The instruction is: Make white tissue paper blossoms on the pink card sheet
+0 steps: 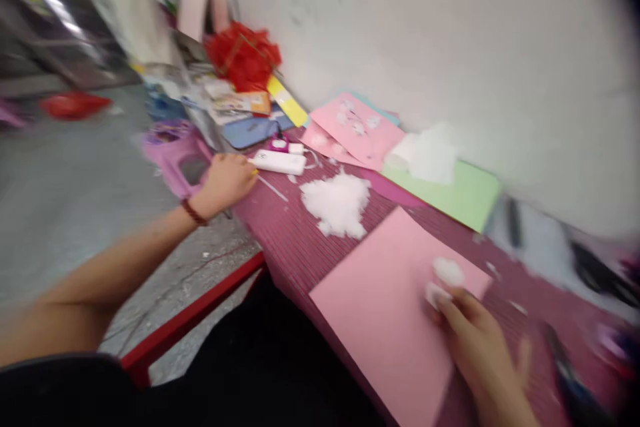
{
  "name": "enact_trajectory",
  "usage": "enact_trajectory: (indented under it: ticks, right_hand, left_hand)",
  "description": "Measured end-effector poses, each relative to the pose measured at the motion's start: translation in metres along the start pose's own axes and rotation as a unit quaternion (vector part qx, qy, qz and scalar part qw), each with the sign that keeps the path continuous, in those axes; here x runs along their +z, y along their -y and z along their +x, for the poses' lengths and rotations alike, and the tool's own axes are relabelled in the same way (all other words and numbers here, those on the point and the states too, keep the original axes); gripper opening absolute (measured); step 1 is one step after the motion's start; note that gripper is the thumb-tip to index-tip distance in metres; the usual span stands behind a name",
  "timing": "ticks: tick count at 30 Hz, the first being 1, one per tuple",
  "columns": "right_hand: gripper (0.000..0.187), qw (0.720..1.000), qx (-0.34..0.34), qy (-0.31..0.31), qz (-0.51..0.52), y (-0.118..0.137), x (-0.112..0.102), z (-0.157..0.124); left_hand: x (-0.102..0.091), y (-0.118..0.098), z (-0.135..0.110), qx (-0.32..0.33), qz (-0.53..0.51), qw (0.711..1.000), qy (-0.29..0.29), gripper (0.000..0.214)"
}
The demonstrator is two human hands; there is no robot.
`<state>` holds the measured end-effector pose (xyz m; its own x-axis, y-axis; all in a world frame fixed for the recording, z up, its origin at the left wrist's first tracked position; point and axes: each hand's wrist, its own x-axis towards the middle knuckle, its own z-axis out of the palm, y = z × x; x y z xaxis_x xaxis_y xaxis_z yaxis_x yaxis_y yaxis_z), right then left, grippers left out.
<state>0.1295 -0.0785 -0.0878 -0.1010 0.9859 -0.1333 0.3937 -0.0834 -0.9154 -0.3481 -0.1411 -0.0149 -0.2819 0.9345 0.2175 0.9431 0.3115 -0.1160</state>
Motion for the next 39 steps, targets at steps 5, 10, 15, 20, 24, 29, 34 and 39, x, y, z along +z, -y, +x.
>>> enact_trajectory:
  ticks: [5, 10, 15, 20, 24, 29, 34, 39]
  right_hand:
    - [0.031, 0.980, 0.032, 0.027, 0.197, 0.003, 0.008, 0.003]
    - [0.025, 0.971, 0.017, 0.039, 0.237, 0.006, 0.005, 0.003]
    - [0.020, 0.976, -0.017, 0.047, 0.212, 0.012, 0.008, -0.002]
    - [0.016, 0.986, -0.061, 0.070, 0.136, 0.023, 0.004, -0.005]
    - [0.016, 0.978, -0.093, -0.024, -0.184, 0.024, -0.035, -0.018]
    - [0.025, 0.863, 0.058, -0.091, -0.493, -0.005, -0.074, -0.039]
    - [0.031, 0.818, 0.076, -0.087, -0.564, -0.023, -0.075, -0.048]
    - [0.040, 0.843, 0.065, -0.102, -0.523, -0.030, -0.082, -0.041]
  left_hand:
    - [-0.022, -0.107, 0.031, 0.210, -0.320, 0.921, 0.065, 0.035]
    - [-0.021, -0.233, 0.025, 0.311, -0.497, 0.743, 0.322, 0.031]
    - [-0.010, -0.295, 0.012, 0.338, -0.531, 0.689, 0.360, 0.041]
    - [-0.017, -0.299, 0.017, 0.330, -0.535, 0.704, 0.329, 0.008]
    - [-0.031, -0.274, 0.040, 0.233, -0.574, 0.736, 0.271, 0.008]
    - [-0.021, -0.244, 0.062, 0.171, -0.584, 0.789, 0.081, 0.008]
    - [0.021, -0.243, 0.060, 0.240, -0.564, 0.790, 0.027, 0.012]
    - [0.035, -0.246, 0.056, 0.284, -0.521, 0.802, 0.067, 0.013]
